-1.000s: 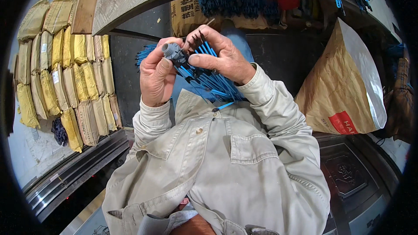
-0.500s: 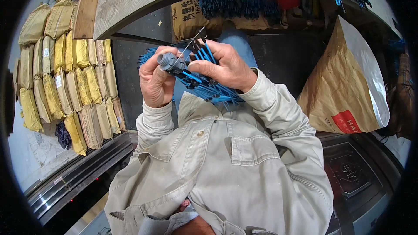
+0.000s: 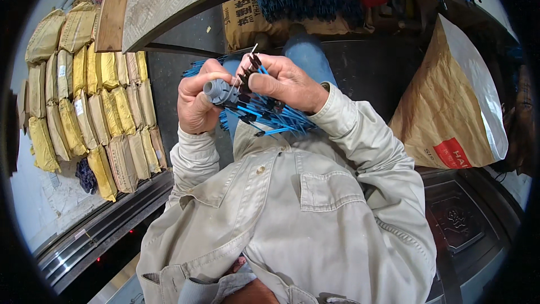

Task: The person assembles blue plastic finned components into a central hub using pliers.

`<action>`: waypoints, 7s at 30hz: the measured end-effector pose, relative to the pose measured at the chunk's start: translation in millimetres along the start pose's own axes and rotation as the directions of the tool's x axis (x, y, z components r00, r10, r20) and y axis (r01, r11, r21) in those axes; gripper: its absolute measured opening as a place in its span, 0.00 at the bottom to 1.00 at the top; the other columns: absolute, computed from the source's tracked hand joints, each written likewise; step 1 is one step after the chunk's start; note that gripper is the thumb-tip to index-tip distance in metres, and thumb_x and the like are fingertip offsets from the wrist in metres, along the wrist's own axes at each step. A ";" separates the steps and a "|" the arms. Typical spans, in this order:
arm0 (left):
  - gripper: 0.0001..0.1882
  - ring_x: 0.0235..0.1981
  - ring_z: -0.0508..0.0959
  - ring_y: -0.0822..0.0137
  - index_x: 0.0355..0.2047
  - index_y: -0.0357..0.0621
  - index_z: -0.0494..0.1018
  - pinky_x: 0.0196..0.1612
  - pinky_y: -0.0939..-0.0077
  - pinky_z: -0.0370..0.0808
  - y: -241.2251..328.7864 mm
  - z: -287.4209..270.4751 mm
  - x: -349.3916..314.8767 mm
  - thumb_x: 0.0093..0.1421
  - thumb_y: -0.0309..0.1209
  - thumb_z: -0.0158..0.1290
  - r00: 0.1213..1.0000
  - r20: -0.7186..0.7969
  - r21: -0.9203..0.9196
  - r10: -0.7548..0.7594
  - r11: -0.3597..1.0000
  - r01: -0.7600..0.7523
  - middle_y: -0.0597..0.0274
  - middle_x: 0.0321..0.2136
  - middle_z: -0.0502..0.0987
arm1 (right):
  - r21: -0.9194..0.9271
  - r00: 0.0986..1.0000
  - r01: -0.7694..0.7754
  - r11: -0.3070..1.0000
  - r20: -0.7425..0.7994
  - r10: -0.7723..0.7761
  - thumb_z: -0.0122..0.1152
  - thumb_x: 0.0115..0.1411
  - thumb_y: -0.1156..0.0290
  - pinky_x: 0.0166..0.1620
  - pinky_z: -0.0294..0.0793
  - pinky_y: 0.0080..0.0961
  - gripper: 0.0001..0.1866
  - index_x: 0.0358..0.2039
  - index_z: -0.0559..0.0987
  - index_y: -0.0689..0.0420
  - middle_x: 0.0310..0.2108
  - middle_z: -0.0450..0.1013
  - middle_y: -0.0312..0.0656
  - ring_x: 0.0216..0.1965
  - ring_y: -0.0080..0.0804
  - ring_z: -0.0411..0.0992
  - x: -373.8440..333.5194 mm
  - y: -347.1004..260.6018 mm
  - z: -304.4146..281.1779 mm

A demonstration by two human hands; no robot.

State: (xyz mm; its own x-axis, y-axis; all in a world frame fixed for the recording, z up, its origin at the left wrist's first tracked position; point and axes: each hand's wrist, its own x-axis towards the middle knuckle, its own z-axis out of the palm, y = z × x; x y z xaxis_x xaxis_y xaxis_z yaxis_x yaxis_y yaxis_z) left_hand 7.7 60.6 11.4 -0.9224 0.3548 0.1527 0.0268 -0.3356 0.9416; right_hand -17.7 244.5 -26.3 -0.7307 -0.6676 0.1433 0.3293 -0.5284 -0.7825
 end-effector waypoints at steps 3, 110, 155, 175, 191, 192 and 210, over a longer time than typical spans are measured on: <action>0.20 0.35 0.70 0.70 0.39 0.31 0.75 0.40 0.77 0.68 0.5 -1.3 -0.4 0.50 0.35 0.61 1.000 0.017 -0.018 -0.003 1.000 0.003 0.59 0.33 0.73 | -0.024 0.998 0.056 0.998 0.029 -0.055 0.63 0.52 0.63 0.40 0.62 0.17 0.13 0.32 0.73 0.57 0.32 0.67 0.30 0.35 0.17 0.63 0.3 -2.0 1.0; 0.20 0.43 0.73 0.67 0.44 0.32 0.71 0.55 0.67 0.64 -19.6 41.2 -7.3 0.52 0.29 0.59 0.898 -0.277 0.426 0.343 0.881 -0.205 0.55 0.42 0.72 | -0.336 0.880 0.312 0.889 -0.251 -0.404 0.67 0.48 0.73 0.41 0.65 0.22 0.17 0.37 0.71 0.59 0.33 0.67 0.39 0.36 0.25 0.66 -14.0 6.3 14.6; 0.23 0.49 0.70 0.54 0.46 0.33 0.56 0.57 0.56 0.60 -35.9 46.0 -6.6 0.65 0.43 0.38 0.870 -0.262 0.532 0.417 0.815 -0.230 0.45 0.43 0.70 | -0.961 0.862 0.249 0.118 0.164 -0.480 0.60 0.46 0.79 0.22 0.70 0.26 0.11 0.33 0.75 0.57 0.27 0.70 0.40 0.23 0.36 0.72 -16.7 -3.0 -2.1; 0.13 0.52 0.70 0.48 0.38 0.42 0.57 0.63 0.52 0.39 -38.2 72.4 3.1 0.59 0.30 0.49 0.868 -0.183 0.660 0.462 0.712 -0.240 0.53 0.35 0.77 | -0.900 0.954 0.284 0.329 0.233 -0.188 0.62 0.48 0.71 0.20 0.61 0.26 0.07 0.25 0.73 0.59 0.19 0.61 0.39 0.18 0.34 0.64 -35.1 -34.6 -27.1; 0.17 0.42 0.76 0.53 0.38 0.41 0.57 0.51 0.55 0.67 -34.8 78.2 -2.5 0.52 0.17 0.51 0.878 -0.143 0.508 0.456 0.795 -0.330 0.52 0.33 0.74 | -0.632 0.998 -0.044 0.774 0.015 0.069 0.64 0.52 0.64 0.30 0.65 0.21 0.13 0.25 0.76 0.63 0.23 0.69 0.37 0.25 0.24 0.67 -44.6 -50.5 -29.9; 0.18 0.40 0.76 0.55 0.39 0.41 0.56 0.49 0.54 0.69 -30.9 73.2 -5.5 0.52 0.16 0.50 0.880 -0.163 0.470 0.445 0.820 -0.328 0.51 0.34 0.74 | -0.609 0.999 -0.054 0.792 -0.031 0.044 0.63 0.52 0.66 0.31 0.66 0.21 0.12 0.26 0.76 0.64 0.23 0.70 0.38 0.26 0.24 0.67 -41.4 -56.1 -24.8; 0.15 0.30 0.78 0.58 0.35 0.41 0.64 0.44 0.58 0.72 30.3 -7.5 -50.1 0.47 0.21 0.55 0.917 0.010 0.833 0.399 0.504 -0.228 0.56 0.27 0.76 | -0.659 0.867 0.452 0.601 0.483 -0.123 0.60 0.54 0.68 0.31 0.66 0.24 0.09 0.26 0.74 0.61 0.24 0.69 0.37 0.29 0.29 0.68 70.0 -38.3 48.3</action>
State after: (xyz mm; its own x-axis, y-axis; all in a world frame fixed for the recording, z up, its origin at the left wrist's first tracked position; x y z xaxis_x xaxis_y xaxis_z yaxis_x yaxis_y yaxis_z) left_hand 51.9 26.1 30.0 -0.8310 0.1998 0.5191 0.5453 0.4770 0.6893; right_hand -52.6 192.7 43.0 -0.3855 -0.7669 0.5131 -0.5263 -0.2740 -0.8050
